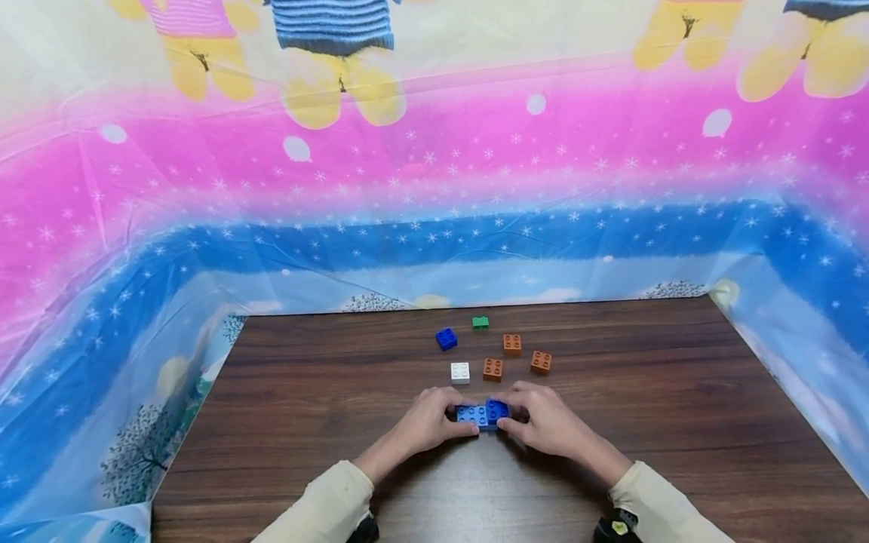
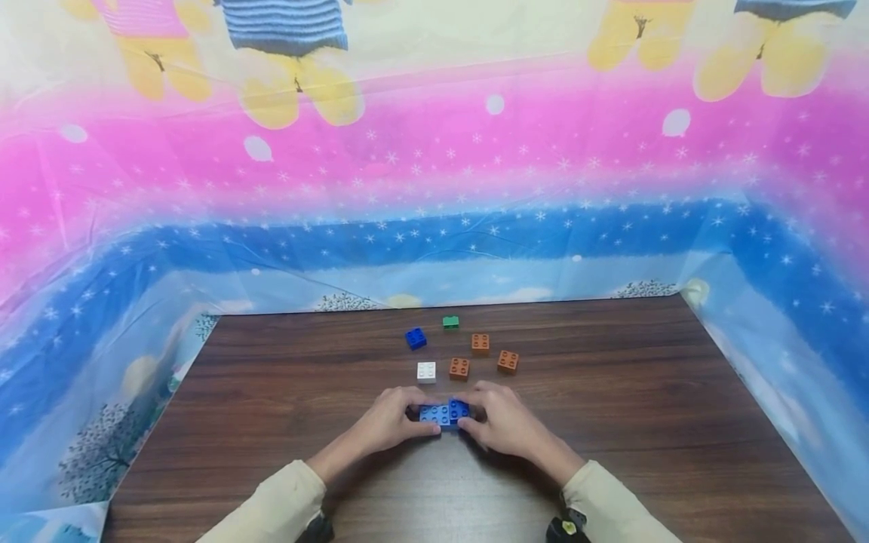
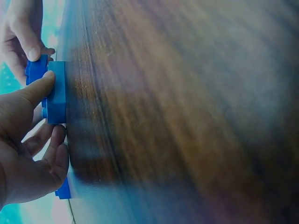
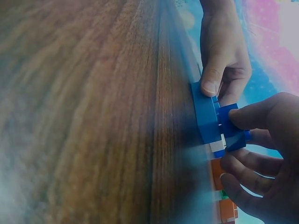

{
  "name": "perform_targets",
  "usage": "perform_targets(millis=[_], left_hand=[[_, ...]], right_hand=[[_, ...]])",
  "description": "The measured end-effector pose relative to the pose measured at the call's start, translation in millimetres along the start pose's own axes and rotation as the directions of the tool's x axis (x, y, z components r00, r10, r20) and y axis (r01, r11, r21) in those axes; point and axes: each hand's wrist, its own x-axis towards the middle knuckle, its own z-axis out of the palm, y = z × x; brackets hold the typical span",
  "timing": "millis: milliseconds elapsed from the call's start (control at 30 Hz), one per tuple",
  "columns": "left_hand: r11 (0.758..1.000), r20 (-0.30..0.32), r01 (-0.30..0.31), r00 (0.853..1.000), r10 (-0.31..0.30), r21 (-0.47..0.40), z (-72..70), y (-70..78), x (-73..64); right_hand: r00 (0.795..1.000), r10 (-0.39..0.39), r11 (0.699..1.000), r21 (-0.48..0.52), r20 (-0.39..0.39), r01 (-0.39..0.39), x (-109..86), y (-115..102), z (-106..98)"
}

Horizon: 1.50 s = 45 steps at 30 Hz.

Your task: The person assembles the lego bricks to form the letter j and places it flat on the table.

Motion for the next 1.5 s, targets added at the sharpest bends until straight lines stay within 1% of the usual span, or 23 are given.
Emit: perform_targets(millis=[200,467,767,967,1267,1500], left_hand=[[1.0,0.003,0.006,1.0,-0.006,-0.006,0.6,0.2,0.5],[1.0,0.01,0.03,0.999,-0.03,-0.006,0.6,0.6,0.7],[1.0,0.001,0.028,1.0,-0.028,-0.003,-0.7,0.5,0.2],[1.0,-0.013,0.025,1.0,-0.024,0.007,-1.5,1.1,0.0],[0.999,-0.001,0.039,0.999,-0.039,0.01,-0.8,1.1,-0.5],[1.0,0.0,0.025,1.0,-0.025,0.012,-0.3,2.4,0.2]], right_hand=[[1.0,0.009,1.0,-0.009,0.012,-0.008,-0.1,0.6,-0.6],[1.0,0.024,1.0,-0.011,0.019,-0.024,0.4,-0.2,-0.9],[1.0,0.009,1.0,-0.014,0.017,-0.009,4.1,-0.7,-0.1],[0.999,0.02,1.0,0.005,0.025,-0.021,6.6,0.1,-0.9],[0.999,0.031,0.999,-0.009,0.037,-0.03,4.8,0.8,-0.9],[0.998,0.033,0.999,0.01,0.045,-0.034,3.4,3.8,-0.9]])
